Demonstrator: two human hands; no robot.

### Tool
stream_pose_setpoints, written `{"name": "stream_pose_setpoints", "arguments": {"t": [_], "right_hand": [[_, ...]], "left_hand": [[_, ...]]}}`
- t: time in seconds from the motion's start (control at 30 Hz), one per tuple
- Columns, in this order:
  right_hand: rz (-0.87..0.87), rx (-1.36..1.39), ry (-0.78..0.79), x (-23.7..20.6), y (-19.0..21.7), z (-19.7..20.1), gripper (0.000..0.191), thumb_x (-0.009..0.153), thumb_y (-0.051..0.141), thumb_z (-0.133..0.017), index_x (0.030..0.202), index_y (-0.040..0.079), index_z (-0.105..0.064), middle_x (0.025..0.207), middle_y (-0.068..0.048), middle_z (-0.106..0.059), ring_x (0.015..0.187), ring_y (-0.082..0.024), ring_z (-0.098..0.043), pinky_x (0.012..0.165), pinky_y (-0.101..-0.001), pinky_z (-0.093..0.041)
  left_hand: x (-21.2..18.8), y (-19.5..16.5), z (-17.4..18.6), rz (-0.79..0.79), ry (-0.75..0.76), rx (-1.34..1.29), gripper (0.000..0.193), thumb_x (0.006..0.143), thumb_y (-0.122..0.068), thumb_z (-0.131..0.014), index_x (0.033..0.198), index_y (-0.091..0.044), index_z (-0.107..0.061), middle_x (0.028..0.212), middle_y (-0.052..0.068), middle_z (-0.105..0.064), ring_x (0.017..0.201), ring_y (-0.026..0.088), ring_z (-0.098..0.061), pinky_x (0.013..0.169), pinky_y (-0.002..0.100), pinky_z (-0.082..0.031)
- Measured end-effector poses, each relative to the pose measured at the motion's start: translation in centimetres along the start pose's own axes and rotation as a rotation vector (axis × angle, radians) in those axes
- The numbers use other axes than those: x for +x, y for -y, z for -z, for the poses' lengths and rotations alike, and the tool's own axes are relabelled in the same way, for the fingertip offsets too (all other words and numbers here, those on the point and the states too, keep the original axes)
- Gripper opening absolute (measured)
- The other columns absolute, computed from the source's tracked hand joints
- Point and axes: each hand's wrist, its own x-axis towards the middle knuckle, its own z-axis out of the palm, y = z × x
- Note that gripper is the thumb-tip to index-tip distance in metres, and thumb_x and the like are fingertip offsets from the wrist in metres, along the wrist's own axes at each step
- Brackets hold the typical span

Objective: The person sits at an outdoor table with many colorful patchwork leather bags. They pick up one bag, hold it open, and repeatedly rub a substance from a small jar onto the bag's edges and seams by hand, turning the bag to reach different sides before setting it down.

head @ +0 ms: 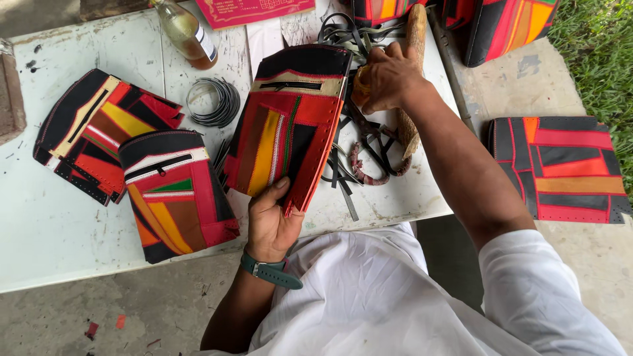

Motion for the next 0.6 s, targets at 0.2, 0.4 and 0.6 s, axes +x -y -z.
{"name": "stream_pose_setpoints", "arguments": {"t": [0.2,0.4,0.6], "right_hand": [[0.097,0.226,-0.245,-3.6,-2.4,1.5,0.049,0.058,0.033,-0.092,0.106,0.029,-0.082,0.130,-0.003,-0.057,0.125,-0.031,-0.042,0.102,-0.0491,-0.029],[0.342,0.858,-0.508,-12.1,-2.9,2.0,0.047,0.073,0.015,-0.090,0.117,0.020,-0.075,0.145,-0.005,-0.053,0.137,-0.025,-0.043,0.114,-0.0425,-0.032],[0.623,1.433,-0.546,-15.6,-0.8,2.3,0.064,0.075,0.002,-0.081,0.137,0.010,-0.064,0.155,-0.006,-0.041,0.144,-0.018,-0.038,0.120,-0.0319,-0.030]], "left_hand": [[0.5,-0.4,1.0,0.122,-0.018,-0.252,0.031,0.104,0.001,-0.050,0.132,0.013,-0.053,0.125,0.026,-0.066,0.114,0.032,-0.070,0.100,0.039,-0.060],[0.8,-0.3,1.8,0.139,0.015,-0.265,0.024,0.106,-0.001,-0.050,0.124,0.013,-0.056,0.112,0.026,-0.072,0.093,0.028,-0.077,0.077,0.031,-0.067],[0.9,-0.1,1.0,0.165,0.038,-0.221,0.025,0.105,-0.002,-0.049,0.123,0.015,-0.056,0.110,0.027,-0.072,0.089,0.028,-0.077,0.074,0.030,-0.067]]}}
